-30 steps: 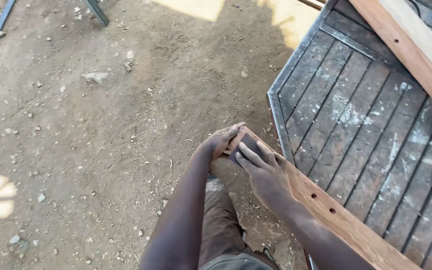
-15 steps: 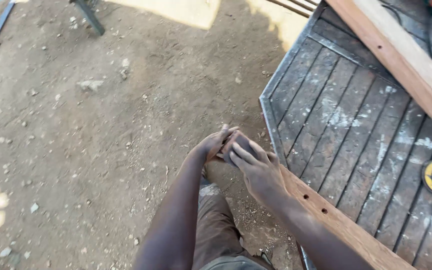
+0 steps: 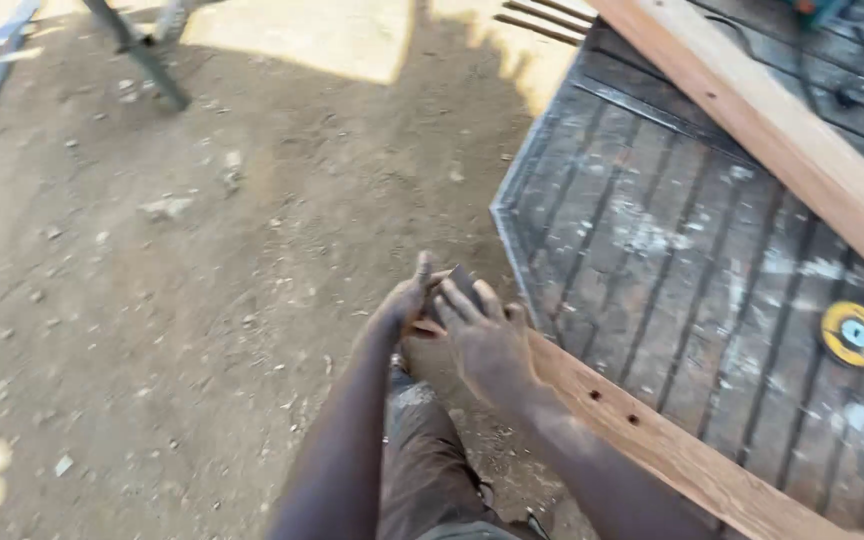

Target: Sanding a curved wooden beam with sandpaper to smooth the surface

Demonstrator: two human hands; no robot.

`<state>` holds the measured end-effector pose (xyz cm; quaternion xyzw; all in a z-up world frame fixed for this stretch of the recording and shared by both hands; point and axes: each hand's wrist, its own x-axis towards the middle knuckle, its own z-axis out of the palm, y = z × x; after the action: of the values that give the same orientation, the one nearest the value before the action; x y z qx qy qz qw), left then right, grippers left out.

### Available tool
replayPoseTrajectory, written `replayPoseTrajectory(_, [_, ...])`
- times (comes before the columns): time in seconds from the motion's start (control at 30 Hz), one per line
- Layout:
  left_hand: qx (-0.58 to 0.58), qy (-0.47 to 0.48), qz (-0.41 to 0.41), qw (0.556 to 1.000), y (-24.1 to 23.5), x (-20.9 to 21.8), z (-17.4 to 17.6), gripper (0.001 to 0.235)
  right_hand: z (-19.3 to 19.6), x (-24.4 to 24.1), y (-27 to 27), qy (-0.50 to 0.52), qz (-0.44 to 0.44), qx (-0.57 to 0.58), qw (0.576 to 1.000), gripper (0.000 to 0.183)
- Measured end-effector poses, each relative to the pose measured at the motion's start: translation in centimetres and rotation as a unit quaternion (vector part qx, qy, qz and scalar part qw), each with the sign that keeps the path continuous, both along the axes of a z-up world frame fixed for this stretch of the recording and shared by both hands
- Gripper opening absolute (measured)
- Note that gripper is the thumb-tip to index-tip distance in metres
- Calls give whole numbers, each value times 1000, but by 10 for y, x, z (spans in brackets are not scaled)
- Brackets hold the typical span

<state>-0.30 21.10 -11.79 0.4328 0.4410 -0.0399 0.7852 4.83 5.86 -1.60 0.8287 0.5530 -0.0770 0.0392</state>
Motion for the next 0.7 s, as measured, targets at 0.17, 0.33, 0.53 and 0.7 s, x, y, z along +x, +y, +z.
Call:
replayPoseTrajectory(0.17, [171, 81, -105, 976, -5, 3, 22, 57, -9, 11, -185, 19, -47, 196, 979, 54])
replayPoseTrajectory(0.33, [202, 148, -151, 956, -14, 10, 19, 66, -27, 62, -424, -107, -206, -23, 972, 43])
replayPoseTrajectory(0.53, [480, 83, -315, 815, 0, 11, -8, 51, 2, 30, -347, 63, -471, 254, 842, 48])
replayPoseTrajectory(0.7, [363, 183, -163, 899, -20, -57, -21, 69, -26, -30, -195, 109, -199, 361, 905, 55])
